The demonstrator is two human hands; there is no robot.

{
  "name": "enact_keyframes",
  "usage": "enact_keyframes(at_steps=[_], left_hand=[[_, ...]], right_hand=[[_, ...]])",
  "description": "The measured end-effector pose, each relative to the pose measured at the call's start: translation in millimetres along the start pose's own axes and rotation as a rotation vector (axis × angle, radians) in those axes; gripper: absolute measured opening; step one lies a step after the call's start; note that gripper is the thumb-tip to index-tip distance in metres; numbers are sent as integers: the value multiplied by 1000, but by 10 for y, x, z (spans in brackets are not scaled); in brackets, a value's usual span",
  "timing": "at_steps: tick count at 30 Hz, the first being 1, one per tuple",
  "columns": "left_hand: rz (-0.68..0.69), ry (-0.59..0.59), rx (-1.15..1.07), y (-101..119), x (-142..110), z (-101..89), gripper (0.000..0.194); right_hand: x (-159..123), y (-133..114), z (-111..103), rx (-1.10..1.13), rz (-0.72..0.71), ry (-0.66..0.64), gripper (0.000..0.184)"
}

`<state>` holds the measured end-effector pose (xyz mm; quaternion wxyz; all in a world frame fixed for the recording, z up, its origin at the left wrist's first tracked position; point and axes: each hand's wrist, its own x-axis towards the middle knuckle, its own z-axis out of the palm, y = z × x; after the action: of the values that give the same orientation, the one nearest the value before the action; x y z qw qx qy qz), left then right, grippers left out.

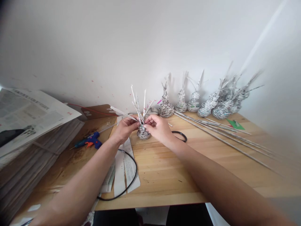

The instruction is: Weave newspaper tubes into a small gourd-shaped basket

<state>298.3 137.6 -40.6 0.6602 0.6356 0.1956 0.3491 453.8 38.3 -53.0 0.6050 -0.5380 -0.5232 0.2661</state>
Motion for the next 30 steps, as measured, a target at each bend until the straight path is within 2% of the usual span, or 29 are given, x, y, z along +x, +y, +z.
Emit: enact_keyframes(at_steps=[5,8,11,19,26,30], left_hand=[[-22,13,7,26,-17,2,49],[-43,66,-16,29,-19,1,58],[-12,88,22,19,-11,3,48],[53,20,161,6,-7,-12,25],[88,32,278,60,-43,34,34],[120,80,273,4,-6,22,37]], right_hand=[[-19,-18,10,-73,-39,25,15],[-32,-33,20,-80,-56,37,15],[-37,-40,27,-81,-62,42,15],[-41,-17,38,-83,-55,77,14],[-41,26,49,-127,-101,128,12],[-64,13,84,-60,-79,41,15]])
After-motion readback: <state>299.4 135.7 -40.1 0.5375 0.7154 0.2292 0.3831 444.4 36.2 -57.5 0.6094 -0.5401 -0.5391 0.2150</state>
